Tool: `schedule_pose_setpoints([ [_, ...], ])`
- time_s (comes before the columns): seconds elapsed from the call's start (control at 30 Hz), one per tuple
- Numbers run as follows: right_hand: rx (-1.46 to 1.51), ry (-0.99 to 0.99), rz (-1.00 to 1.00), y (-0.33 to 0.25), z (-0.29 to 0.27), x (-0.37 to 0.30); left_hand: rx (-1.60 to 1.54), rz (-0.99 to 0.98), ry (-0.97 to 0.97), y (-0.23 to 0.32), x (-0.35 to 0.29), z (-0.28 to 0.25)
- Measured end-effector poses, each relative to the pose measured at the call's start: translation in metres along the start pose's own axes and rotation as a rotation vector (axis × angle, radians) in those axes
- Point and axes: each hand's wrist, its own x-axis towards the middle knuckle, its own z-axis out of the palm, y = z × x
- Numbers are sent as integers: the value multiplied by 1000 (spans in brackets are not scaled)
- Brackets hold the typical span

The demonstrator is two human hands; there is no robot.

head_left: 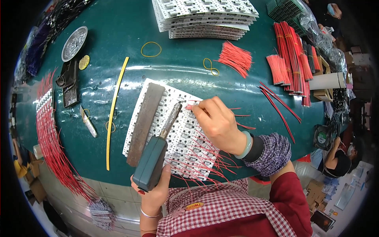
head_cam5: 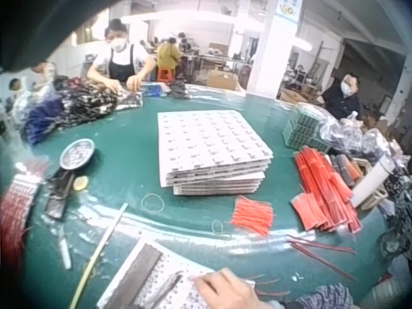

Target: The person attaches wires onto a circuit board panel, positioning the wires by hand and soldering them in place using a soldering iron.

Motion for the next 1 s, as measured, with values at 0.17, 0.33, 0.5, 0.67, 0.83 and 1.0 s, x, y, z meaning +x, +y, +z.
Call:
schedule_pose_setpoints([
  [0.17, -31, -3, 3, -3, 1, -1, -22, -22, -34, 6, 9, 3],
  [0.33, -31, 0, 16, -6, 2, 1, -30, -13, -38, 4, 10, 3],
  [0.5, -37, 5, 25, -7, 3, 2, -28, -7, -46, 7, 14, 6],
  [0.67, -104, -47, -1, -10, 1, 5, -59, 0, 32, 15, 18, 12],
  [0.83, -110, -86, 10, -12, -1, 7, -36, 35, 21, 12, 20, 11],
  [1.0, -132, -95, 16, -14, -2, 7, -29, 76, 13, 14, 24, 12],
])
